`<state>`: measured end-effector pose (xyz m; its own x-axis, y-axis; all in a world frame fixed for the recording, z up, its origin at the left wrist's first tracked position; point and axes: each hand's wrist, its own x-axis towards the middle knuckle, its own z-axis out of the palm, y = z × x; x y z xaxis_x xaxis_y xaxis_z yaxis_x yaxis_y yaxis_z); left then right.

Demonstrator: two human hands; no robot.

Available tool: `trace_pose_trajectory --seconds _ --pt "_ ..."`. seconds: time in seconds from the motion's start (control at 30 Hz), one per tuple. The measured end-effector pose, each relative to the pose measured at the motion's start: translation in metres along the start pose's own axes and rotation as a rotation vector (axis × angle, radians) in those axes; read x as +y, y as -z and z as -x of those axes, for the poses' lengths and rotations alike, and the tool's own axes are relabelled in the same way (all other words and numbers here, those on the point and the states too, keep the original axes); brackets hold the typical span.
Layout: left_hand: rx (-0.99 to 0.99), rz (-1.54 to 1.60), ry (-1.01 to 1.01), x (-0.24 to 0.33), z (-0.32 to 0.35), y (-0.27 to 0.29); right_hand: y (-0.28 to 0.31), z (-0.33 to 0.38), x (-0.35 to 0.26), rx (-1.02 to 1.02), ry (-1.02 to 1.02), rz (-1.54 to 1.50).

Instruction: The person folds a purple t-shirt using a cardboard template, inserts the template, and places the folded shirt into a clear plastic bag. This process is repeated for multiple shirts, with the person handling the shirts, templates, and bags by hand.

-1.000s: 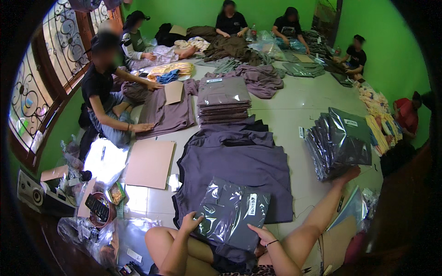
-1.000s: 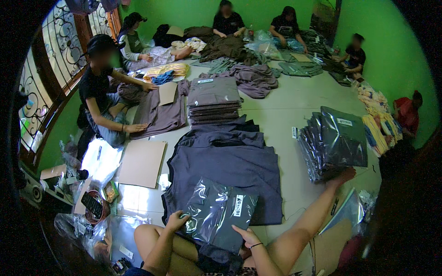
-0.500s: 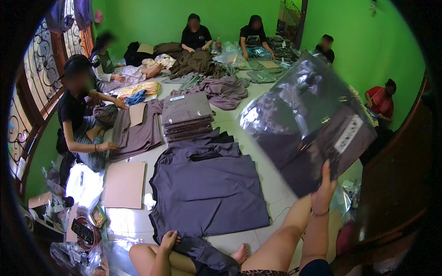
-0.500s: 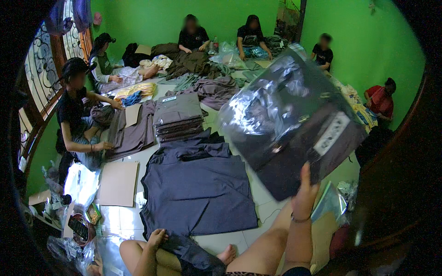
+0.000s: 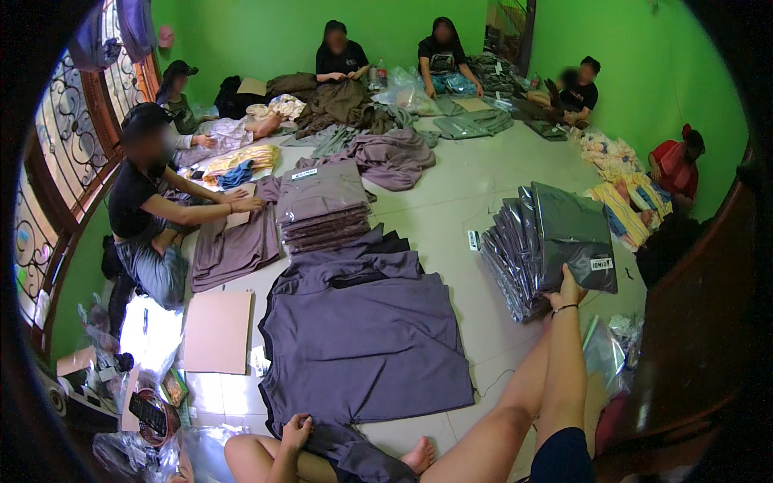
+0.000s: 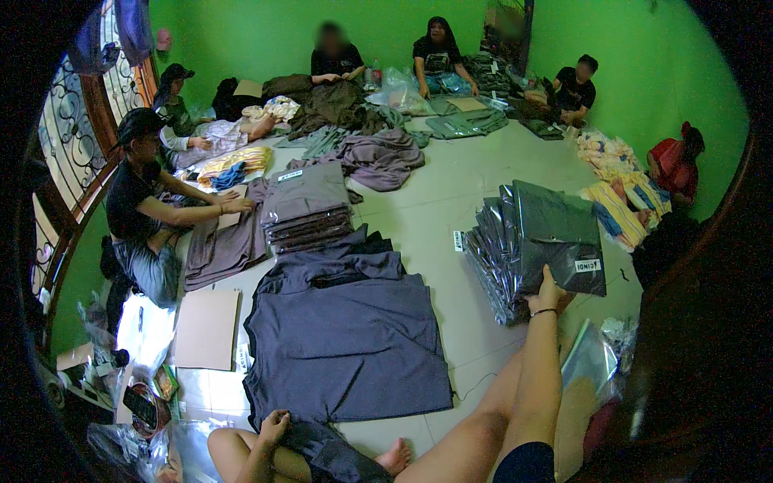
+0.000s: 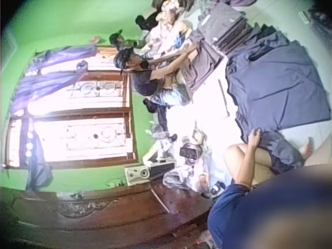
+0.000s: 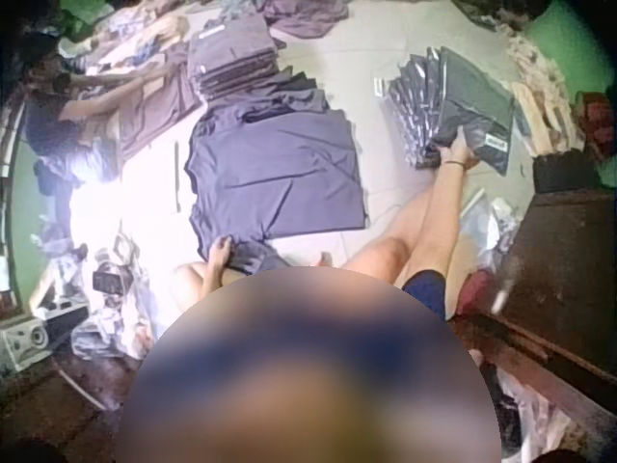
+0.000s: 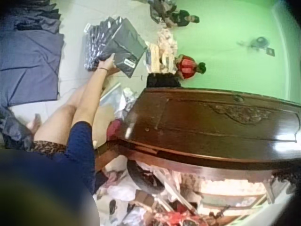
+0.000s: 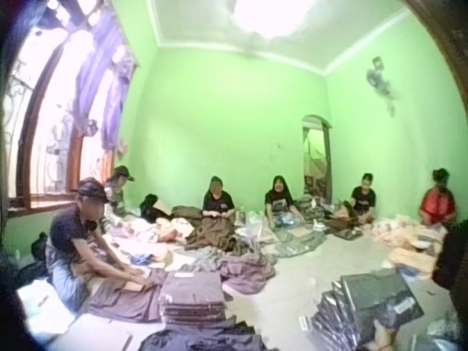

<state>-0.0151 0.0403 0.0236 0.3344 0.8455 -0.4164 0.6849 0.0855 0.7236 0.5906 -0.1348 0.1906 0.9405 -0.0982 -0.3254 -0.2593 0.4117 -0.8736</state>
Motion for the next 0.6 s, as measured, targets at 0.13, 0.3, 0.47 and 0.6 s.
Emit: trace_pose_trajectory --seconds 0.13,0.3,0.47,0.6 --pt "-0.001 0.079 0.043 0.011 0.002 0.001 -0.003 -0.018 -0.003 0.017 -0.006 0.052" --pt "0.024 0.045 -0.045 -0.003 0.003 0.003 0.000 -0.070 -0.014 -0.108 -0.013 0.249" --pt "0.127 0.405 -0.038 -0.013 0.028 0.024 0.019 -0.095 -0.053 -0.331 -0.152 0.582" --pt "0.762 0.146 -0.290 -0.015 0.073 0.063 0.029 -0.087 -0.055 -0.396 0.033 0.525"
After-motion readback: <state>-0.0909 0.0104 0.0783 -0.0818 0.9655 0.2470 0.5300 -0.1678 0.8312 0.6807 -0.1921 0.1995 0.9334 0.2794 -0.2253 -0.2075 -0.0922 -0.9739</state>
